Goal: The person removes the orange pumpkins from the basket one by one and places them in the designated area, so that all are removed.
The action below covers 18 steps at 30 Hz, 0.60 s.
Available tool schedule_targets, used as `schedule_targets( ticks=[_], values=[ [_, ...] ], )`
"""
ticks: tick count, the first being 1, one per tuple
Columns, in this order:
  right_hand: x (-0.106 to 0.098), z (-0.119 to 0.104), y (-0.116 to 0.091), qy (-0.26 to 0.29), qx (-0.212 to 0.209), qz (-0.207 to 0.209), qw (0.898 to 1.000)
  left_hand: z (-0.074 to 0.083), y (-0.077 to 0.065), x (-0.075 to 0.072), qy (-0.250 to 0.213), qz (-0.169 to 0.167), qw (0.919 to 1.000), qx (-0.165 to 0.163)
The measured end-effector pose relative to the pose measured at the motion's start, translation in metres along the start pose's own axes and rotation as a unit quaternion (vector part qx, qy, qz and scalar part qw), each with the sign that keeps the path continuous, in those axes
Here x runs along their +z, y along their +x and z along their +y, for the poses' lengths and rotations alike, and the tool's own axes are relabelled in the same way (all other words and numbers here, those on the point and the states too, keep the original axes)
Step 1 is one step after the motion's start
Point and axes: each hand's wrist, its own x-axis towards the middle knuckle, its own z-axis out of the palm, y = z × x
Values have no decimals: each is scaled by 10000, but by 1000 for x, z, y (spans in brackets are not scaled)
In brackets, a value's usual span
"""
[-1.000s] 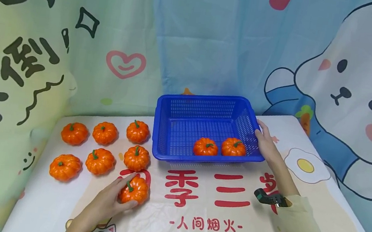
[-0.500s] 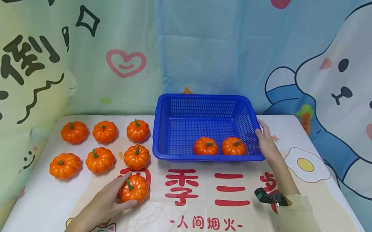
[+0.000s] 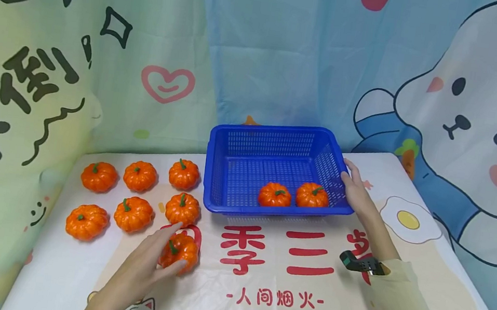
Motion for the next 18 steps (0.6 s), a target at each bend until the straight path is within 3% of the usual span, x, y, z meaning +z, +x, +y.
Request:
schedule_targets(
  ticks=[8,18],
  values=[
    [0,1,-1,48,-36,2,10000,19,7,-1,-233,-411,9988,130],
    [1,0,-1,94,-48,-13,9999,43,24,-8,-252,-949,9905,962]
  ],
)
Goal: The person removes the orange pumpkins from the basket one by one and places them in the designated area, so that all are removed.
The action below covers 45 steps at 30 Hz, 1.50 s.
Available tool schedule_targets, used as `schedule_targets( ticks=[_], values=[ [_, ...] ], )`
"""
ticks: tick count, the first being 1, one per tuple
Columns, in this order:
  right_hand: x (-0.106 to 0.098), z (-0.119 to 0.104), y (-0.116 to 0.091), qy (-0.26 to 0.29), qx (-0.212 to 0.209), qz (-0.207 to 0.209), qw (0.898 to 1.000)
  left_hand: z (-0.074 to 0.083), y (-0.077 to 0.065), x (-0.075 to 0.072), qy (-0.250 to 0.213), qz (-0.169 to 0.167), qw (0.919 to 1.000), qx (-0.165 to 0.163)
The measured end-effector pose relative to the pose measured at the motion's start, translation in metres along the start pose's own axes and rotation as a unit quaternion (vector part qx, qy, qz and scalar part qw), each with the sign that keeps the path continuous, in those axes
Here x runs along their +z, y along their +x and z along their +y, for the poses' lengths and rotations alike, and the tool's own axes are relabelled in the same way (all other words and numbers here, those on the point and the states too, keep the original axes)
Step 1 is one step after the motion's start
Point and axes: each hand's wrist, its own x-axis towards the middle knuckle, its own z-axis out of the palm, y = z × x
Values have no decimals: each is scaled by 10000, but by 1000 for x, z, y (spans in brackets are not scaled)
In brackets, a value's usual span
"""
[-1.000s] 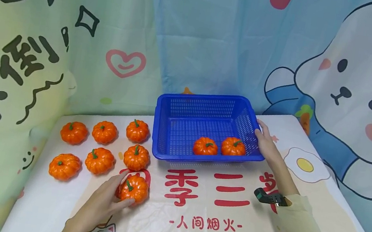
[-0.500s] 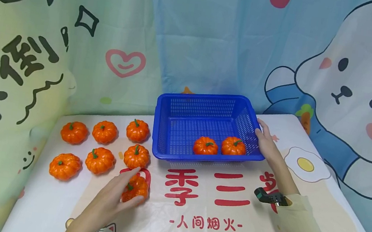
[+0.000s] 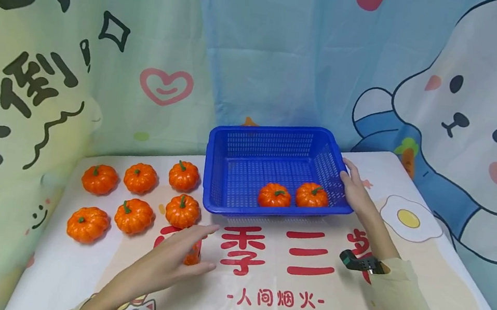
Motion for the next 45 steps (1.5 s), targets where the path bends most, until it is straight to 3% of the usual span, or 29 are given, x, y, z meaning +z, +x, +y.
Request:
schedule_targets(
  ticks=[6,11,14,18,25,28,33,42,45],
  values=[
    [-1,1,1,4,6,-32,10000,10,17,-4,-174,-535,9981,269],
    [-3,3,0,7,9,-10,10000,19,46,-25,-14,-638,9958,664],
    [-4,4,0,20,-2,16,10000,19,75,-42,187,-566,9945,863],
    [-4,3,-1,23,16,15,10000,15,125,-59,157,-451,9930,1080],
    [-2,1,-2,-7,25,14,10000,13,208,-73,225,-346,9927,1137],
    [1,0,-1,20,1,19,10000,12,234,-72,119,-369,9939,1031],
    [3,-3,0,25,15,28,10000,10,261,-61,-119,-518,9936,1001],
    [0,-3,-1,41,12,64,10000,7,285,-31,25,-787,9910,1079],
    [0,-1,-1,46,23,61,10000,4,287,-22,276,-1124,9864,1171]
  ],
)
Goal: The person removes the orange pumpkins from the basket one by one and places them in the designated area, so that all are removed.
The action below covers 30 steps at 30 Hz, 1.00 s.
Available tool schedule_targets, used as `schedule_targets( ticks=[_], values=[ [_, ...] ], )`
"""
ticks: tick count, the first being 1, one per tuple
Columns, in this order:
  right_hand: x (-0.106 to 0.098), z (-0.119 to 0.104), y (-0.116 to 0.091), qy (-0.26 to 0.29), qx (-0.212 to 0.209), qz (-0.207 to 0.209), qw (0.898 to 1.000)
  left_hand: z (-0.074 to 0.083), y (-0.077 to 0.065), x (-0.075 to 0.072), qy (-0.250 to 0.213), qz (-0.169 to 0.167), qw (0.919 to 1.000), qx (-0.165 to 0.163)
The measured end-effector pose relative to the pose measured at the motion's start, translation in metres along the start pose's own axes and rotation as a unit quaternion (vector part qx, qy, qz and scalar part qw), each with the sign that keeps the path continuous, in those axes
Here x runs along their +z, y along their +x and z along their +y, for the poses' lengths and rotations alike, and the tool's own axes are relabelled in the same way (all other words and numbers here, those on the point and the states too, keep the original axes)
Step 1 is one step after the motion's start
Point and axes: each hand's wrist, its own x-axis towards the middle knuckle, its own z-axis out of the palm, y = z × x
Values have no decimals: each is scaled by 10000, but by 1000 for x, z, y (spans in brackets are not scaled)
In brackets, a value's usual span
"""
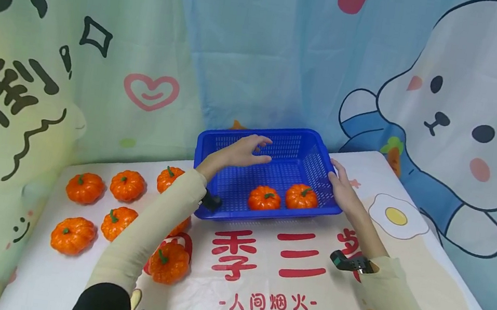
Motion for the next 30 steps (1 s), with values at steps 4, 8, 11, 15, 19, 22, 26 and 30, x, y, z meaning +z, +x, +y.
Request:
schedule_targets(
  ticks=[4,8,11,15,19,22,26,30],
  values=[
    [0,1,1,-6,17,-31,10000,-3,-3,11,218,-1141,9930,224],
    [-1,2,1,-15,35,-36,10000,1,-2,19,325,-2126,9761,325],
    [-2,1,1,-3,36,-15,10000,7,1,24,585,-2666,9616,276],
    [-1,0,-1,-7,13,11,10000,12,4,29,999,-3167,9432,133],
    [1,0,-1,-21,10,10,10000,11,5,31,1082,-3285,9383,9],
    [1,1,-1,-19,24,18,10000,8,6,31,1039,-3321,9375,28],
    [0,1,-1,3,11,25,10000,6,6,32,860,-3345,9385,-51],
    [0,1,-1,34,6,27,10000,6,8,33,749,-3346,9393,-142]
  ],
)
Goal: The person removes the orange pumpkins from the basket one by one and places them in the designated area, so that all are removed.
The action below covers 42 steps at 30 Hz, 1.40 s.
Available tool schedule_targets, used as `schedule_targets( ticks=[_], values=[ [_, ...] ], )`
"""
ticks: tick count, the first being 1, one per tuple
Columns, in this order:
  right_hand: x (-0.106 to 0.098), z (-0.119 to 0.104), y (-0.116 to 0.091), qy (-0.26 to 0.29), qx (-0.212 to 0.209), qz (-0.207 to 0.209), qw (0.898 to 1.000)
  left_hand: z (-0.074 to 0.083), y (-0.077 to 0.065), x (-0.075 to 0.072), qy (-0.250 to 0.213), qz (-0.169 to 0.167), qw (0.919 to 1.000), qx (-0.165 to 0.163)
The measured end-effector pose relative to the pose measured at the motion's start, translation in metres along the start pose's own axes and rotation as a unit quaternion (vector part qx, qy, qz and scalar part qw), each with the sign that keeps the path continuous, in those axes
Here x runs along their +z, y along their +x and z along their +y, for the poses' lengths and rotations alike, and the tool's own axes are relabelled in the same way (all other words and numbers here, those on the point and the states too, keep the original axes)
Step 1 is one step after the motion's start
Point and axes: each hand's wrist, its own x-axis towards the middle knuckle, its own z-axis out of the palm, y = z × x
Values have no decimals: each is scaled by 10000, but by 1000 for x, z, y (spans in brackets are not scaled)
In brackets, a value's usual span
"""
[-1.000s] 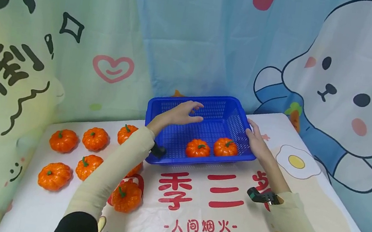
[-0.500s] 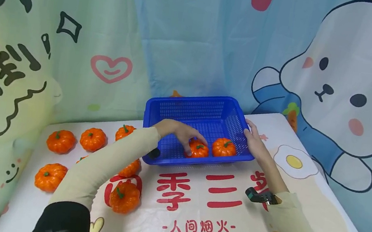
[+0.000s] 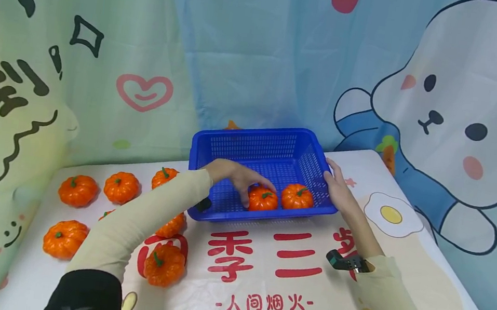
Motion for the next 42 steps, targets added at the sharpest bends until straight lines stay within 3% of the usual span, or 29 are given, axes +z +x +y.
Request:
schedule_targets(
  ticks=[7,11,17,22,27,31,34,42],
  values=[
    [2,-1,2,-33,13,14,10000,4,0,-4,329,85,9994,-92],
    [4,0,3,-13,-43,9,10000,7,-6,-7,536,327,9980,-73],
    [2,-2,4,-8,-25,-23,10000,13,-24,-18,599,1096,9921,71],
    [1,-4,5,27,-33,-17,10000,24,-41,-17,203,1913,9809,288],
    [6,-4,5,47,-56,-83,9999,46,-69,-3,-83,2405,9695,474],
    [6,-3,4,17,10,-53,10000,65,-96,13,-340,2570,9627,777],
    [5,-3,4,17,0,-59,10000,69,-114,32,-427,2637,9592,923],
    [-1,0,3,-67,19,-42,10000,76,-162,83,-603,2611,9613,637]
  ],
)
